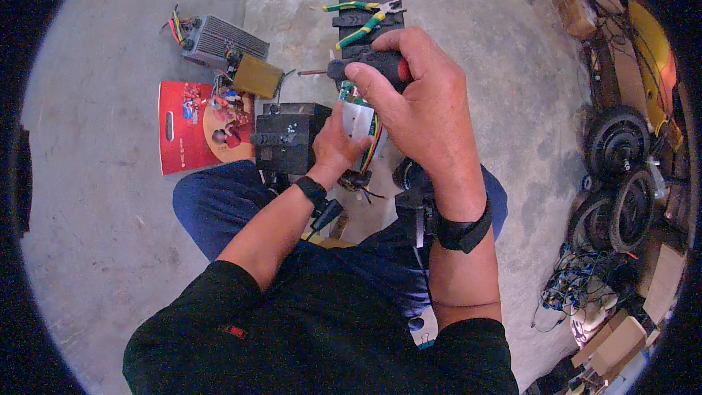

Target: Repairing an electronic component using a screwdriver.

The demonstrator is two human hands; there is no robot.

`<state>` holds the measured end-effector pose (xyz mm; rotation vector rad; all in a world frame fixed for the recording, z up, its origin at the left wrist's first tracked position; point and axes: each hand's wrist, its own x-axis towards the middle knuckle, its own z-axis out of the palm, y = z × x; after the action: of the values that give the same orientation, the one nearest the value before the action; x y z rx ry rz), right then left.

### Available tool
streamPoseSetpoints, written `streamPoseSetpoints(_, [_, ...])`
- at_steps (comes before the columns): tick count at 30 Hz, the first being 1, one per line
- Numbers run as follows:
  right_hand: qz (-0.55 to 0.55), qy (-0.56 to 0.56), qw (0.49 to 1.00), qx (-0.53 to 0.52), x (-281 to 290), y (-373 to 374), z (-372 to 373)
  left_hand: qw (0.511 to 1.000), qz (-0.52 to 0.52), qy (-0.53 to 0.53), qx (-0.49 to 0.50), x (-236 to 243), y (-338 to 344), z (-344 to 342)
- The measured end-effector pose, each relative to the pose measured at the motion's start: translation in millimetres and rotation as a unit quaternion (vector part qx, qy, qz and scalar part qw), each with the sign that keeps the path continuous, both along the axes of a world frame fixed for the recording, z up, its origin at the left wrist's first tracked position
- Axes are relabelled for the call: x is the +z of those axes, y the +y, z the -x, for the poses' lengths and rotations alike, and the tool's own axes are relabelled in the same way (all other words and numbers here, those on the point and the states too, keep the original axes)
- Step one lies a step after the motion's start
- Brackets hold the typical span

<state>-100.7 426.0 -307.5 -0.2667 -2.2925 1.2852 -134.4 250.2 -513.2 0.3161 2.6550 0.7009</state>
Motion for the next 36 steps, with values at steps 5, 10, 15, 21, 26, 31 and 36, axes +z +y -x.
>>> streamPoseSetpoints(5, [0.01, -0.003, 1.0, 0.0, 0.7, -0.4, 0.0, 1.0, -0.003, -0.009, 0.007, 5.3, 13.0, 13.5])
streamPoseSetpoints(10, [0.012, -0.009, 1.0, 0.008, -2.0, 1.4, -0.2, 1.0, 0.004, 0.003, -0.002, 7.6, 14.4, 7.8])
streamPoseSetpoints(15, [0.005, 0.002, 1.0, 0.008, -2.1, -0.6, 0.6, 0.999, 0.037, -0.01, 0.003, 3.4, 13.4, 6.0])
streamPoseSetpoints(21, [0.016, -0.011, 1.0, 0.007, -1.3, -0.5, 0.8, 0.999, 0.031, -0.013, 0.004, 1.6, 12.0, 6.5])
streamPoseSetpoints(26, [0.003, -0.005, 1.0, 0.004, -2.1, 0.1, 0.4, 1.0, 0.023, -0.008, 0.0, 0.5, 10.1, 6.1])
streamPoseSetpoints(31, [0.001, -0.009, 1.0, 0.002, -2.3, -0.3, 0.7, 1.0, 0.028, -0.013, 0.0, 2.0, 9.2, 5.3])
streamPoseSetpoints(36, [-0.001, -0.011, 1.0, 0.004, 0.4, -0.9, 1.0, 1.0, 0.022, -0.015, 0.005, 10.3, 6.1, 4.4])
